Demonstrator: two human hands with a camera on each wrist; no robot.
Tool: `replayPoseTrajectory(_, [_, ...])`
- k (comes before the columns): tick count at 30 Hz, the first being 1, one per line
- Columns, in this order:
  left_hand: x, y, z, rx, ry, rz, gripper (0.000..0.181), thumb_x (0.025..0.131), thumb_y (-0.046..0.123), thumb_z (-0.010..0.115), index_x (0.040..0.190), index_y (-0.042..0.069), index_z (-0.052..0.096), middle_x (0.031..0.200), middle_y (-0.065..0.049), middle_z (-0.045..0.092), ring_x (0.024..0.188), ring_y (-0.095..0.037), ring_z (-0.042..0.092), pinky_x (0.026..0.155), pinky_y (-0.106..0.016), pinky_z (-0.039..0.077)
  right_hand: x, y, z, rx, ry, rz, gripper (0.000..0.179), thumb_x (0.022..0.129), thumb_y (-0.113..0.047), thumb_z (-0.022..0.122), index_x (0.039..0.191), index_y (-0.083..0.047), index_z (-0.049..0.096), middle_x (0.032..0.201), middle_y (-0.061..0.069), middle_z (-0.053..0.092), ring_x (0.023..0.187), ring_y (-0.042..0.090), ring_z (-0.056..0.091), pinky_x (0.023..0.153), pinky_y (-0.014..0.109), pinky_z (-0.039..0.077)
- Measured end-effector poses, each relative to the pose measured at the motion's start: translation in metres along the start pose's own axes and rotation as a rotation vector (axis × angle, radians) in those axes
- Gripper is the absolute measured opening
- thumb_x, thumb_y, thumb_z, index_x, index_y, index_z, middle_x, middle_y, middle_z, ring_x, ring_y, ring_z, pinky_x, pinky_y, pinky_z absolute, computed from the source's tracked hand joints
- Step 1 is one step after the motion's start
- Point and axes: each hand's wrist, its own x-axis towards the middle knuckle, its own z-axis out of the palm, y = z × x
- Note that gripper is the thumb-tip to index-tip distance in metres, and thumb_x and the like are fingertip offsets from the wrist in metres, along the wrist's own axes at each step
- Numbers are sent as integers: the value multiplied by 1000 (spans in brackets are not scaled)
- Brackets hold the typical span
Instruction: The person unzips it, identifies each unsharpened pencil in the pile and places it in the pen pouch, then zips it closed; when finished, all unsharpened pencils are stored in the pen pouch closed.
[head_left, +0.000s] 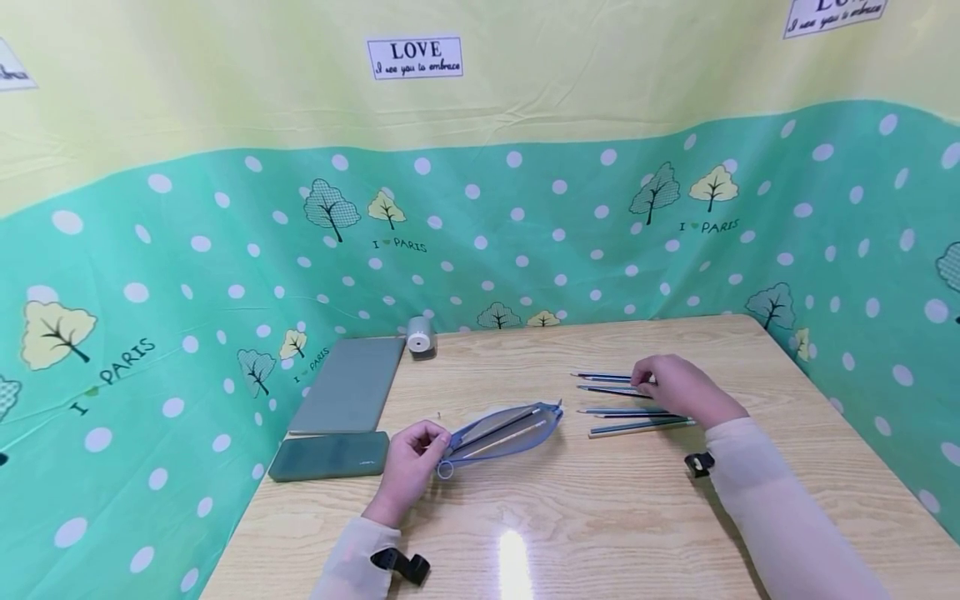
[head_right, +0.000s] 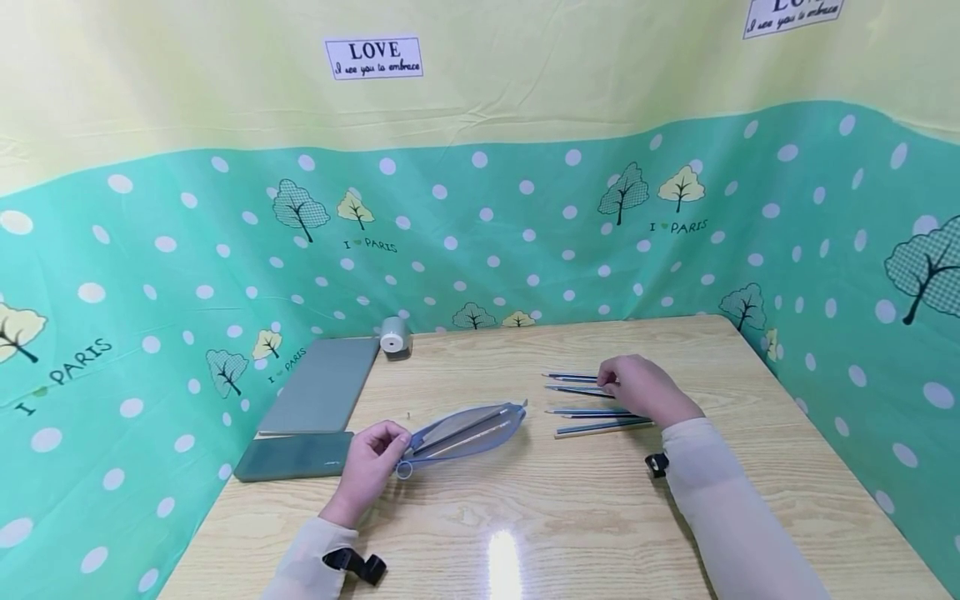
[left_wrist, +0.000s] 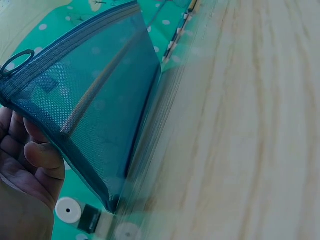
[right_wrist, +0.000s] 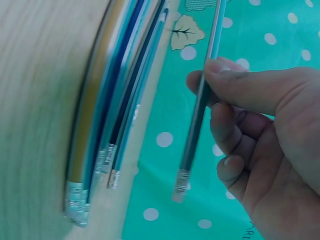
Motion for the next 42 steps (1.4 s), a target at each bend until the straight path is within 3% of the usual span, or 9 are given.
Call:
replayPoseTrajectory(9, [0, 1, 0, 4, -15, 2, 11, 100, 6, 70, 89, 6, 73, 82, -11, 67, 71, -11, 59, 63, -23, 48, -4, -16, -12, 30, 95, -47, 16, 97, -5, 74, 110, -13, 80, 97, -3, 67, 86, 19, 62, 78, 44, 55])
replayPoseTrajectory(16, [0, 1, 0, 5, -23, 12, 11, 100, 7, 70, 90, 6, 73, 80, -8, 66, 69, -10, 57, 61, -23, 47, -9, -35, -19, 30, 142, -92, 16, 97, -6, 74, 110, -15, 80, 98, -4, 68, 91, 19, 65, 82, 46, 56])
replayPoseTrajectory(24, [0, 0, 1, -2, -26, 25, 11, 100, 5, 69, 90, 5, 73, 80, -11, 66, 69, -10, 57, 61, -23, 47, -16, -62, -24, 105, 198, -194, 13, 96, -7, 75, 105, -16, 80, 93, -9, 64, 76, 13, 55, 67, 32, 51])
replayPoseTrajectory(30, [-1, -1, 1, -20, -20, 35, 10, 99, 3, 69, 91, 4, 73, 81, -12, 67, 69, -10, 58, 62, -23, 48, -21, -81, -23, 140, 238, -307, 14, 93, -5, 79, 100, -17, 80, 91, -11, 61, 75, 8, 55, 62, 27, 50])
replayPoseTrajectory(42, [-2, 1, 3, -32, -21, 33, 9, 99, 3, 69, 91, 3, 73, 81, -6, 67, 68, -9, 55, 60, -23, 46, -23, -104, -17, 156, 237, -410, 22, 88, 0, 82, 98, -20, 80, 93, -11, 60, 79, 6, 58, 64, 25, 52])
